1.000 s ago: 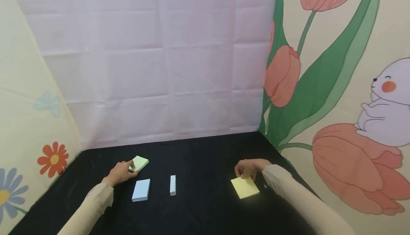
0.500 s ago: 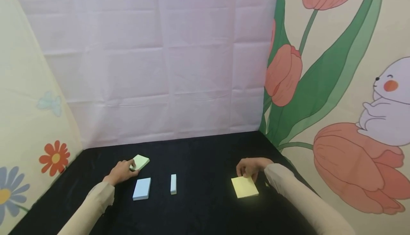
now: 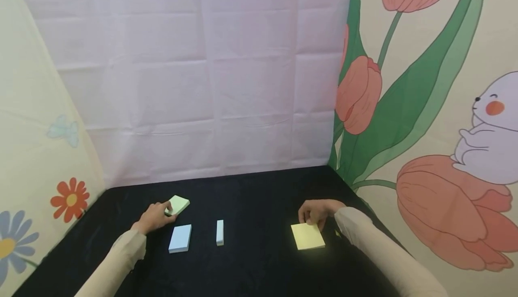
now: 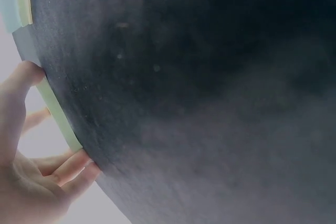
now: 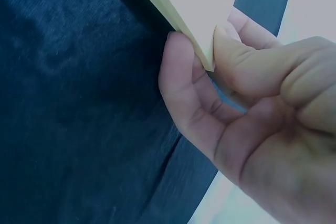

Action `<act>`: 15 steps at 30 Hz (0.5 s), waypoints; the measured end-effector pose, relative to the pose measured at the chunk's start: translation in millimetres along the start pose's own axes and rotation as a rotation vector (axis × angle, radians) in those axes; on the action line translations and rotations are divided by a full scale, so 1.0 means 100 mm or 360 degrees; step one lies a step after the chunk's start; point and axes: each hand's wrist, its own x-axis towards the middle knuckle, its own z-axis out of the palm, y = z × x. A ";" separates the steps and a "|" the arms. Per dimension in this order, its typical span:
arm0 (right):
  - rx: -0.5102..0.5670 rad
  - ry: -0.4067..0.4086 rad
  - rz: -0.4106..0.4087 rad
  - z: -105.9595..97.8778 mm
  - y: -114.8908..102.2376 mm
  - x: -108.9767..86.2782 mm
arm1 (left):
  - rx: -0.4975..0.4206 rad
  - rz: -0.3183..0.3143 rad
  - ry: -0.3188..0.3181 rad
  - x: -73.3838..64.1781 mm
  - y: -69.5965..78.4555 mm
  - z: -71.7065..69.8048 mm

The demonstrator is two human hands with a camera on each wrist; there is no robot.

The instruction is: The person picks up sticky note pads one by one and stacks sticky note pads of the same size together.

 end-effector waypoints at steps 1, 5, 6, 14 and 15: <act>0.0005 -0.0006 -0.0016 0.00 0.00 0.01 | -0.0002 -0.0001 -0.0002 0.00 0.00 0.00; 0.0042 -0.0027 -0.0063 0.00 0.00 0.04 | -0.0024 -0.0006 -0.0004 0.00 -0.01 0.01; 0.0046 -0.0032 -0.0067 0.01 -0.01 0.05 | -0.0031 -0.0008 -0.0004 0.00 -0.01 0.01; 0.0022 -0.0013 -0.0052 0.05 -0.06 0.14 | -0.0026 0.0005 0.0005 0.00 -0.02 0.01; 0.0022 -0.0016 -0.0055 0.05 -0.07 0.15 | -0.0037 -0.0008 -0.0011 0.00 -0.01 0.01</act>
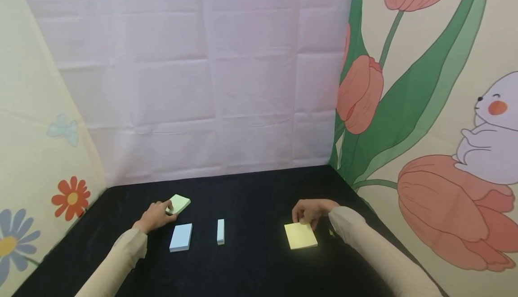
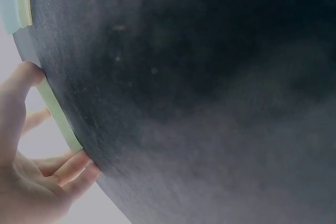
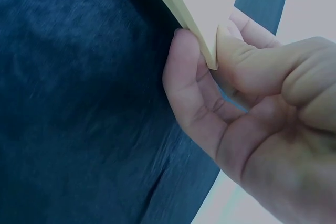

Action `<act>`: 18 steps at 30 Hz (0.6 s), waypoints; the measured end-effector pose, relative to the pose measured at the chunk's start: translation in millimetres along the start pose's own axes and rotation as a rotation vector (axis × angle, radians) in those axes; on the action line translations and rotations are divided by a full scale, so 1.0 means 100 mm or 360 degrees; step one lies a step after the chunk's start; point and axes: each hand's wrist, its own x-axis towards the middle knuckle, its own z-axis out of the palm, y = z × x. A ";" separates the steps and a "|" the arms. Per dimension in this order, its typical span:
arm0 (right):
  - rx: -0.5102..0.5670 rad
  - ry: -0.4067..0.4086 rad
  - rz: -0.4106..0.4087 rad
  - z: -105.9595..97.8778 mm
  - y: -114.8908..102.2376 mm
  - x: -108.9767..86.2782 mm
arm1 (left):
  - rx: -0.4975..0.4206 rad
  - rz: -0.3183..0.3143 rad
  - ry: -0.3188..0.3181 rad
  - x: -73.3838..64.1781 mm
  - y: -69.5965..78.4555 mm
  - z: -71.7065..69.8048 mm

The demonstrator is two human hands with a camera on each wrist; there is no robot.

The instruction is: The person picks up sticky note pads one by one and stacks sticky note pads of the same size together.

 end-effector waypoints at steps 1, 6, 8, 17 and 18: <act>-0.0002 -0.0005 -0.0006 0.00 -0.01 0.01 | 0.0004 -0.0006 -0.0007 0.01 0.00 0.00; -0.0008 -0.0016 -0.0033 0.01 -0.05 0.05 | 0.0030 -0.0017 -0.0024 0.01 0.02 -0.01; -0.0009 -0.0007 -0.0032 0.01 -0.07 0.06 | 0.0033 -0.0017 -0.0019 0.00 0.02 -0.01; 0.0000 -0.0006 -0.0031 0.03 -0.12 0.12 | 0.0025 -0.0003 0.0011 0.02 -0.01 0.03; 0.0002 -0.0009 -0.0033 0.03 -0.13 0.13 | 0.0023 -0.0001 0.0014 0.02 -0.01 0.03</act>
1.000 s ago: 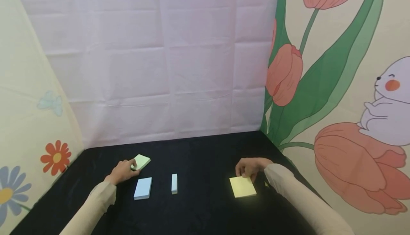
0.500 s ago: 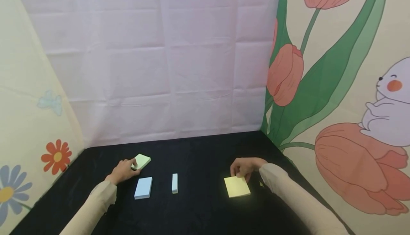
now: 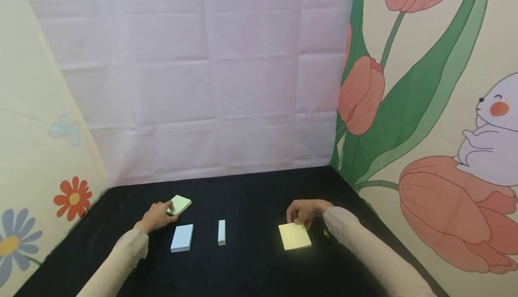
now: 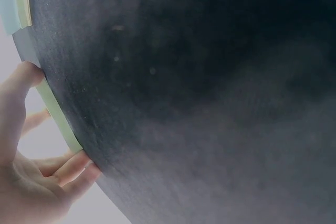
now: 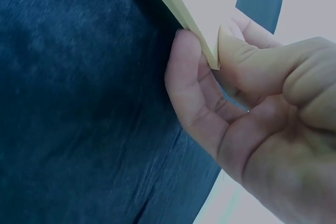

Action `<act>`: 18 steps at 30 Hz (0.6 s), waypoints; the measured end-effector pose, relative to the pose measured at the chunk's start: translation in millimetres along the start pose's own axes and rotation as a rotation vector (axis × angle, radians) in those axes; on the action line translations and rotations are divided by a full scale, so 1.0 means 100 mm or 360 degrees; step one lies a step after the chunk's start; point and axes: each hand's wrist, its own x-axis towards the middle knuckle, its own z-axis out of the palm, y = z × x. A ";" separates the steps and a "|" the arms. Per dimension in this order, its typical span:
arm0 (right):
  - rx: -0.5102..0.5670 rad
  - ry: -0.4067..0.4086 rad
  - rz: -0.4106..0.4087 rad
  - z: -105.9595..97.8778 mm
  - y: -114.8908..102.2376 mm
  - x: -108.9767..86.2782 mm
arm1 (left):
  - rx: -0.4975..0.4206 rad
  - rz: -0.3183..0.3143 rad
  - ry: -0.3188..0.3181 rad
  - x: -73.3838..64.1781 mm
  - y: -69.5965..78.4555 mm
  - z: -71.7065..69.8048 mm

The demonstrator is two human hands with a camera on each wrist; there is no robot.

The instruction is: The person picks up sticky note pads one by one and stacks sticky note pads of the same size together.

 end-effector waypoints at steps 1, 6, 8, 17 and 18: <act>0.0002 -0.0004 -0.0001 0.00 0.00 0.01 | -0.0002 0.0002 0.0001 0.00 0.00 0.00; 0.0024 -0.0003 0.0004 0.03 -0.04 0.05 | -0.0001 0.0003 -0.0004 0.00 -0.01 0.00; 0.0028 0.0001 0.0012 0.03 -0.06 0.06 | 0.0001 0.0003 -0.0004 0.00 -0.01 0.00; 0.0006 0.0002 0.0007 0.06 -0.12 0.16 | -0.0004 0.0016 0.0018 -0.01 -0.01 0.00; 0.0003 0.0000 -0.0003 0.07 -0.11 0.17 | -0.0004 0.0016 0.0019 -0.01 -0.01 -0.01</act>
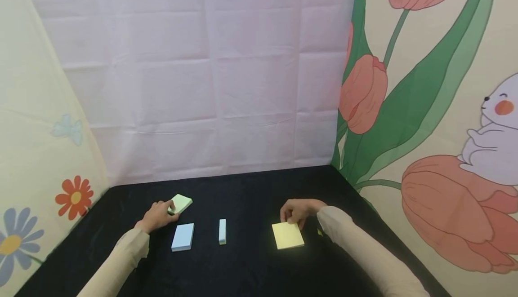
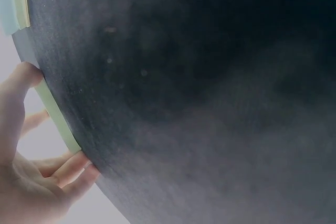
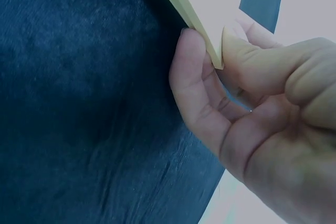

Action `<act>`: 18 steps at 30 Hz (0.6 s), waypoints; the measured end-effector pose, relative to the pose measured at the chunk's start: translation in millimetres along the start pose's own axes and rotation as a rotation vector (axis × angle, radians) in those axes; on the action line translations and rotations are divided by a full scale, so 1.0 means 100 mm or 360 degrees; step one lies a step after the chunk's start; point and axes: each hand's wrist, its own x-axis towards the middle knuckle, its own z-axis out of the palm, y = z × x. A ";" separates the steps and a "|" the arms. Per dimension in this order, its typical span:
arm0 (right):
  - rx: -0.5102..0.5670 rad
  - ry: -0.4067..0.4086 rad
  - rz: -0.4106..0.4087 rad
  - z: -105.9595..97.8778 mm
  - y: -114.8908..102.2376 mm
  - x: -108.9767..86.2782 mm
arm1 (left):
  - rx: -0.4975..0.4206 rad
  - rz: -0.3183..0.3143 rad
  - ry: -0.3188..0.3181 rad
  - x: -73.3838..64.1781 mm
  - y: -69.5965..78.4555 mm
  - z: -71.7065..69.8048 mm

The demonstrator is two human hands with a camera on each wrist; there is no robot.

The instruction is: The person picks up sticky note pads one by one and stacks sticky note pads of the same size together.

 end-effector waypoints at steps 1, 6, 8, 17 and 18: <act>0.0001 -0.0003 -0.0008 0.00 0.01 0.01 | 0.0002 0.0007 0.0004 0.00 0.00 0.00; 0.0006 -0.0007 -0.0022 0.01 0.00 0.05 | 0.0006 0.0006 0.0007 0.00 0.01 0.00; 0.0008 -0.0002 -0.0012 0.01 -0.01 0.05 | 0.0004 -0.0003 0.0003 0.00 0.02 -0.01; 0.0018 -0.0010 -0.0024 0.04 -0.09 0.10 | 0.0007 -0.0016 -0.0007 0.01 0.03 0.00; 0.0021 -0.0012 -0.0027 0.04 -0.10 0.10 | 0.0006 -0.0015 -0.0005 0.01 0.03 0.00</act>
